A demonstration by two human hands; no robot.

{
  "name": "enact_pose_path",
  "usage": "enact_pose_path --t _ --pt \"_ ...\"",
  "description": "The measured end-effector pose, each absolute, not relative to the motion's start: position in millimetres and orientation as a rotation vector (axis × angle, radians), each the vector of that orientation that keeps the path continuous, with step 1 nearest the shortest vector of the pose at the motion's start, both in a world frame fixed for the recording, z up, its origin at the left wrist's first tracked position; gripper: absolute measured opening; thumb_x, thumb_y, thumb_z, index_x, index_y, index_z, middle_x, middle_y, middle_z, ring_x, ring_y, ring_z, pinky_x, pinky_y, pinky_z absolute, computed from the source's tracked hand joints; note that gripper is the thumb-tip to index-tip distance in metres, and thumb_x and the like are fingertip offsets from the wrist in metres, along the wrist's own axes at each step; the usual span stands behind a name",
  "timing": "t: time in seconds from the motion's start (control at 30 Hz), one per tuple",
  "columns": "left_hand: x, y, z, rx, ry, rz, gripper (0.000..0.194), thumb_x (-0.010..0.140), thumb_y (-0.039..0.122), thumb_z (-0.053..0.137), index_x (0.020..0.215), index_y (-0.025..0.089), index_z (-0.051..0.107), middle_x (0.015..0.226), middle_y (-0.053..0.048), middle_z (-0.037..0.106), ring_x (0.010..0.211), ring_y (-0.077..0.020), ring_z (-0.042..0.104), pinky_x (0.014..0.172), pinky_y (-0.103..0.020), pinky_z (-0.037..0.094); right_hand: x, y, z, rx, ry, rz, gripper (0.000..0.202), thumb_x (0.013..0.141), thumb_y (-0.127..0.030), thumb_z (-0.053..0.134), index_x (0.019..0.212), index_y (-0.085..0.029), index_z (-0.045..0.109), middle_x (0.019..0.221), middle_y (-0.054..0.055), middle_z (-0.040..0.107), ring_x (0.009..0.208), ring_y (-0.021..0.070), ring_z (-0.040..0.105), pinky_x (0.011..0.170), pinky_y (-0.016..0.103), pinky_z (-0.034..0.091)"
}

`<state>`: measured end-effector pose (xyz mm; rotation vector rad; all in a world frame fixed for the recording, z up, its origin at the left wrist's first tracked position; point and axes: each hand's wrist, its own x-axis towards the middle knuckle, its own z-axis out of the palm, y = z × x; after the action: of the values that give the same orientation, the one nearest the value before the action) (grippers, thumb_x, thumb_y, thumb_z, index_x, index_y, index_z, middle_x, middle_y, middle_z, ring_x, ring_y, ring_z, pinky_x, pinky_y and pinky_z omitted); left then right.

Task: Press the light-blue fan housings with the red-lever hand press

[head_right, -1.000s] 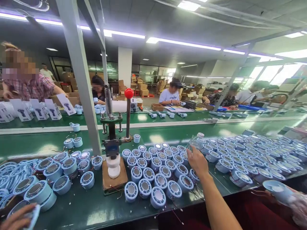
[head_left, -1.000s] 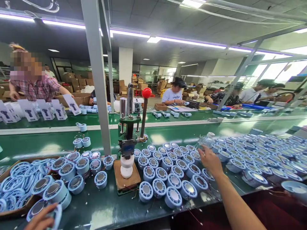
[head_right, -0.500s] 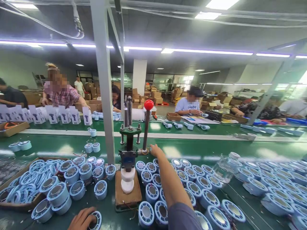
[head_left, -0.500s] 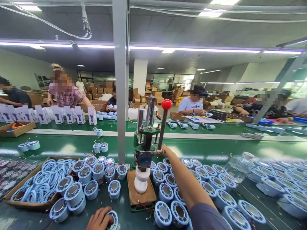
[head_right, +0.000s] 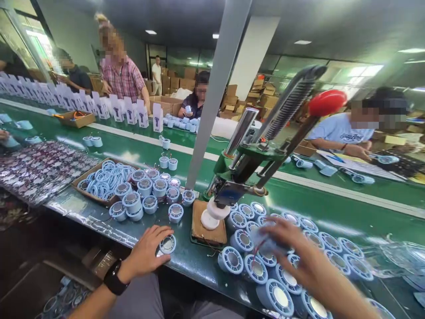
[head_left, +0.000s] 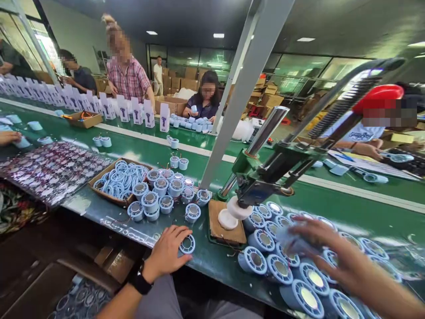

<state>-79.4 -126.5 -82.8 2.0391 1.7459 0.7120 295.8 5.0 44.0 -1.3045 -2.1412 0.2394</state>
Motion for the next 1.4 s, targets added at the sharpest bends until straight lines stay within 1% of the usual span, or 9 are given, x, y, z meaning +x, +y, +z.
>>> enact_pose_path --t 0.17,0.3,0.37,0.5,0.6,0.7,0.9,1.13,1.4 --pt "-83.5 -126.4 -86.4 2.079 1.637 0.717 0.063 0.078 0.014 0.062 0.138 0.027 0.049 0.135 -0.006 0.059 0.121 -0.0265 0.05 0.105 -0.047 0.042 209.3 -95.0 -22.8 -0.93 -2.618 0.748 0.048 0.067 -0.009 0.048 0.101 -0.032 0.072 0.135 0.003 0.057 0.119 0.0246 0.061 0.097 0.044 0.055" --pt "-78.3 -127.1 -86.6 2.042 1.855 0.67 0.081 0.077 0.029 0.072 0.149 0.025 0.035 0.138 -0.011 0.053 0.124 -0.0316 0.046 0.105 -0.053 0.04 155.3 -96.4 -57.1 -0.914 -2.405 0.761 0.045 0.062 -0.004 0.04 0.09 -0.024 0.069 0.137 0.003 0.055 0.13 0.0248 0.051 0.11 0.051 0.043" --pt "-78.7 -128.3 -86.0 2.068 1.836 0.64 0.084 0.077 0.03 0.072 0.15 0.027 0.032 0.145 -0.011 0.048 0.128 -0.0329 0.043 0.106 -0.055 0.039 146.8 -95.1 -73.5 -0.911 -2.253 0.733 0.044 0.068 -0.006 0.043 0.099 -0.024 0.068 0.143 0.005 0.049 0.135 0.0258 0.046 0.111 0.052 0.042" --pt "-80.0 -128.4 -86.2 2.099 1.724 0.714 0.061 0.082 0.019 0.064 0.14 0.028 0.049 0.138 -0.007 0.057 0.124 -0.0301 0.046 0.104 -0.053 0.041 136.7 -104.2 -107.6 -1.049 -1.906 0.606 0.048 0.082 -0.021 0.058 0.131 -0.021 0.054 0.139 0.014 0.051 0.128 0.027 0.053 0.103 0.046 0.05" --pt "-71.2 -123.8 -83.2 1.978 1.734 1.012 0.049 0.087 0.018 0.057 0.136 0.023 0.052 0.117 -0.009 0.067 0.111 -0.0256 0.056 0.098 -0.046 0.049 122.8 -107.9 -121.5 -1.118 -1.803 0.574 0.049 0.083 -0.023 0.061 0.131 -0.018 0.053 0.126 0.012 0.061 0.116 0.0249 0.061 0.099 0.042 0.053" --pt "-59.3 -120.2 -76.4 2.029 1.692 1.177 0.042 0.093 0.019 0.052 0.135 0.021 0.052 0.113 -0.009 0.067 0.107 -0.024 0.059 0.096 -0.043 0.05 110.3 -103.5 -122.4 -1.108 -1.799 0.589 0.05 0.082 -0.023 0.062 0.131 -0.017 0.053 0.125 0.012 0.063 0.114 0.0241 0.063 0.098 0.039 0.054" --pt "-60.3 -155.0 -104.3 2.194 1.499 1.397 0.027 0.094 0.009 0.042 0.104 0.019 0.065 0.092 -0.006 0.069 0.09 -0.0187 0.063 0.083 -0.033 0.052 117.8 -98.6 -116.9 -1.082 -1.835 0.599 0.044 0.083 -0.021 0.061 0.126 -0.018 0.056 0.122 0.012 0.064 0.113 0.023 0.063 0.098 0.037 0.053" --pt "-27.0 -180.6 -202.7 2.084 1.594 0.153 0.041 0.085 0.014 0.047 0.123 0.021 0.062 0.12 -0.01 0.066 0.111 -0.0253 0.061 0.099 -0.04 0.049 132.5 -101.4 -113.9 -1.057 -1.862 0.63 0.042 0.083 -0.021 0.062 0.125 -0.02 0.056 0.124 0.01 0.063 0.116 0.0216 0.062 0.1 0.035 0.052" --pt "-60.3 -181.8 -236.3 1.894 1.855 -0.093 0.047 0.086 0.013 0.044 0.132 0.012 0.053 0.122 -0.016 0.063 0.12 -0.0294 0.055 0.107 -0.045 0.041 133.2 -100.0 -116.1 -1.062 -1.875 0.628 0.043 0.084 -0.025 0.064 0.126 -0.019 0.056 0.124 0.01 0.063 0.116 0.0214 0.061 0.101 0.035 0.051"
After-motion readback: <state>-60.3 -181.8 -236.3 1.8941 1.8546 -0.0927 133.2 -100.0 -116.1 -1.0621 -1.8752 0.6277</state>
